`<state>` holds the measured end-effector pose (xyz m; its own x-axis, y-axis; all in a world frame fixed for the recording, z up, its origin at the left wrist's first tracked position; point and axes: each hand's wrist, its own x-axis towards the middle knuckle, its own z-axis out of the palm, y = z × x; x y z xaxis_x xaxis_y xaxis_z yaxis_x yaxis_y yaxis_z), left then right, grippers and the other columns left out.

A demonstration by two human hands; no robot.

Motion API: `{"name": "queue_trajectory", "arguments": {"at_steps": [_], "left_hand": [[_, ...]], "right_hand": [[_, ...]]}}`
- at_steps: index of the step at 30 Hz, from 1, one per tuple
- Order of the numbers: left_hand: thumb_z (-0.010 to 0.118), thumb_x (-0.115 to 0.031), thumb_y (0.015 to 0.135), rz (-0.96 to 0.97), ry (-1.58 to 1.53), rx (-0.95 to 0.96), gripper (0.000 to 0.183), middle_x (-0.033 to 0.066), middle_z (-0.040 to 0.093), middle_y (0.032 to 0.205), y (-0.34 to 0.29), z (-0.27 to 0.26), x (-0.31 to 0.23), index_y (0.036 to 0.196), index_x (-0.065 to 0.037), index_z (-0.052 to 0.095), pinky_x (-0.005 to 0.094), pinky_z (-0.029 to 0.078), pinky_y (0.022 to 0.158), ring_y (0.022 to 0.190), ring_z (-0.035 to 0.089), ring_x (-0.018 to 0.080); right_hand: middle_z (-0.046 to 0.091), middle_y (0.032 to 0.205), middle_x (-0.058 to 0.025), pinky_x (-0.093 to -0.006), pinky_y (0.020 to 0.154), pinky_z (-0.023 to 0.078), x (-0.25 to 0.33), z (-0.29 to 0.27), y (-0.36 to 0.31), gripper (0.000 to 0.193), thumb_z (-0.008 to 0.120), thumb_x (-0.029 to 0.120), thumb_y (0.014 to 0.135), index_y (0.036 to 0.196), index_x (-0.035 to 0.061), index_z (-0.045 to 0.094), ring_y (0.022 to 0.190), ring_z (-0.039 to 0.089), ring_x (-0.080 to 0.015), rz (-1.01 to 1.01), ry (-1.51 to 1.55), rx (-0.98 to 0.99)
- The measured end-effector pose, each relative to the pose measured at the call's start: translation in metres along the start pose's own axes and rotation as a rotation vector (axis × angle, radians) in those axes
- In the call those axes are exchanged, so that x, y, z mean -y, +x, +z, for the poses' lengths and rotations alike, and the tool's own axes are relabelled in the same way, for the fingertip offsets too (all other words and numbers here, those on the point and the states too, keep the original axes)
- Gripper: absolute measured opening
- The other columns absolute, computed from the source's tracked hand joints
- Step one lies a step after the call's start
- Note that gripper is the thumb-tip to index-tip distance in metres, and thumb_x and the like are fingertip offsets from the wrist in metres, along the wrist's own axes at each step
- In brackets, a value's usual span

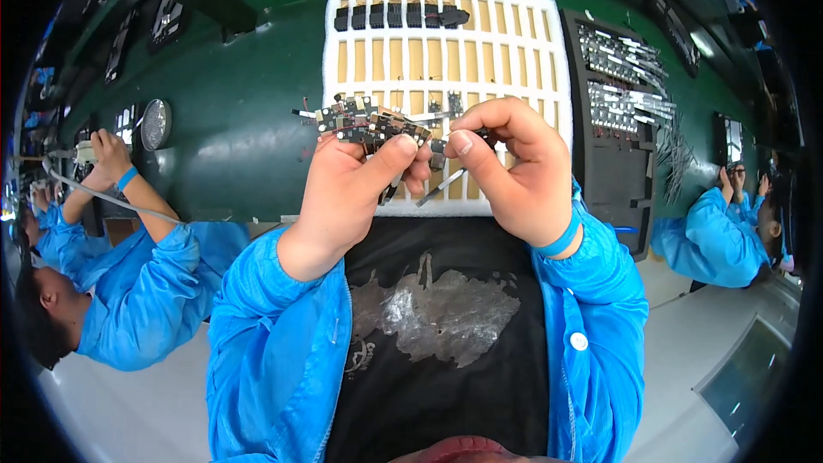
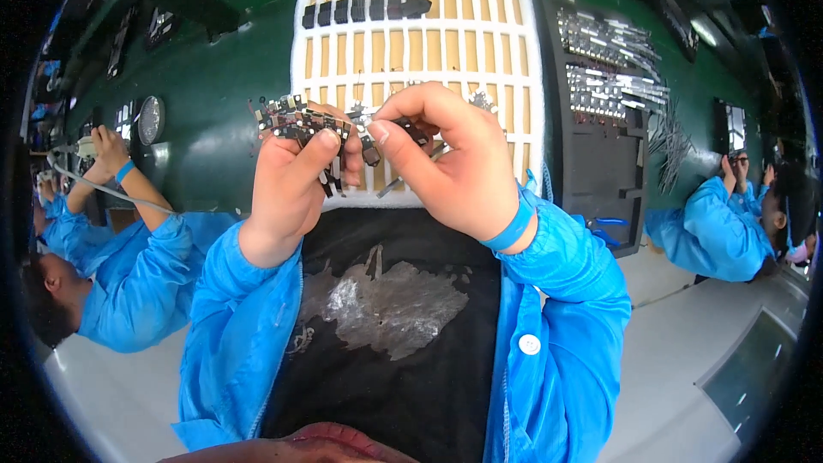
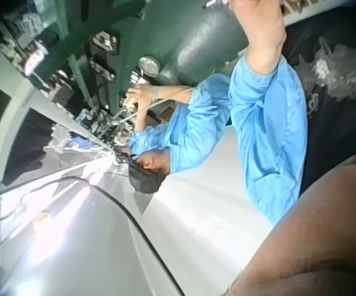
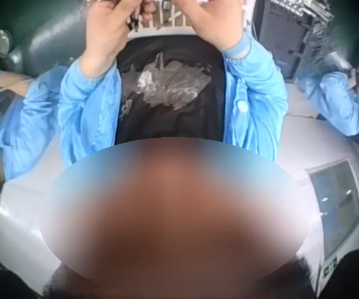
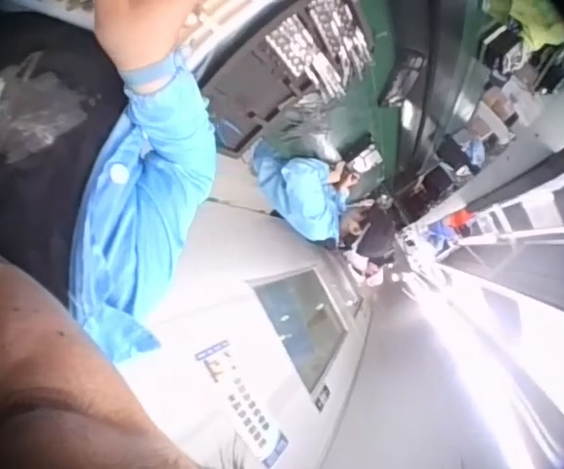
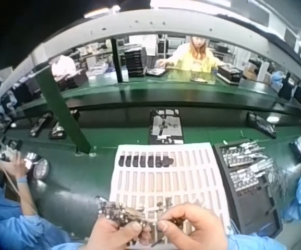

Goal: The person assembles small electronic components onto circuit boards by hand, using pliers to manipulate the components from a plastic tray at a factory workbench.

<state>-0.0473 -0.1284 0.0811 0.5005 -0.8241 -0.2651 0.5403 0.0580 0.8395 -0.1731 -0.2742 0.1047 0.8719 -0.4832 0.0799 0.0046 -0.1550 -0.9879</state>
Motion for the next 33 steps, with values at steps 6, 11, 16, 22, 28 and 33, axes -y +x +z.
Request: {"name": "queue_trajectory", "arguments": {"at_steps": [6,11,16,22,28,33], "left_hand": [[0.06,-0.012,0.097,0.018,-0.105,0.013,0.016,0.0089,0.067,0.088,0.002,0.007,0.01,0.101,0.003,0.064,0.0313,0.054,0.066,0.076,0.064,0.0161],[0.059,-0.011,0.097,0.09,-0.124,0.004,0.015,0.0083,0.068,0.093,0.001,0.019,0.011,0.105,0.001,0.064,0.0302,0.053,0.068,0.076,0.063,0.0154],[0.058,-0.01,0.097,0.113,-0.133,0.026,0.014,0.0077,0.069,0.093,0.001,0.021,0.015,0.104,0.001,0.064,0.0298,0.052,0.068,0.076,0.063,0.0145],[0.059,-0.009,0.097,0.128,-0.136,-0.029,0.013,0.0071,0.069,0.09,-0.002,0.024,0.018,0.103,0.001,0.064,0.029,0.051,0.068,0.075,0.063,0.0142],[0.059,-0.009,0.097,0.13,-0.141,-0.048,0.012,0.0071,0.069,0.091,-0.002,0.024,0.021,0.104,0.0,0.064,0.0286,0.051,0.068,0.075,0.063,0.0139],[0.06,-0.007,0.096,0.132,-0.147,-0.076,0.013,0.0071,0.069,0.095,-0.004,0.027,0.021,0.106,0.0,0.064,0.0285,0.052,0.068,0.078,0.063,0.0136]], "right_hand": [[0.069,0.081,-0.0083,-0.0291,0.062,0.052,-0.006,0.005,-0.006,0.01,0.069,0.0,0.085,0.094,0.0007,0.065,0.069,0.067,-0.0187,-0.299,-0.28,-0.116],[0.068,0.078,-0.0076,-0.0305,0.059,0.051,-0.007,0.009,-0.009,0.011,0.071,-0.002,0.081,0.089,0.0022,0.065,0.068,0.066,-0.0211,-0.352,-0.313,-0.202],[0.067,0.077,-0.0081,-0.0315,0.057,0.049,-0.016,0.012,-0.01,0.014,0.072,-0.003,0.077,0.087,0.0029,0.065,0.065,0.064,-0.0228,-0.421,-0.34,-0.273],[0.066,0.076,-0.0088,-0.0323,0.057,0.049,-0.021,0.014,-0.01,0.016,0.074,-0.002,0.075,0.087,0.0034,0.065,0.064,0.063,-0.024,-0.472,-0.355,-0.275],[0.066,0.075,-0.0085,-0.0321,0.056,0.049,-0.022,0.015,-0.011,0.016,0.073,-0.003,0.075,0.088,0.0037,0.066,0.062,0.063,-0.0232,-0.503,-0.386,-0.293],[0.066,0.075,-0.0077,-0.0303,0.054,0.048,-0.023,0.016,-0.01,0.015,0.073,-0.002,0.076,0.088,0.0036,0.066,0.061,0.062,-0.0212,-0.499,-0.355,-0.309]]}}
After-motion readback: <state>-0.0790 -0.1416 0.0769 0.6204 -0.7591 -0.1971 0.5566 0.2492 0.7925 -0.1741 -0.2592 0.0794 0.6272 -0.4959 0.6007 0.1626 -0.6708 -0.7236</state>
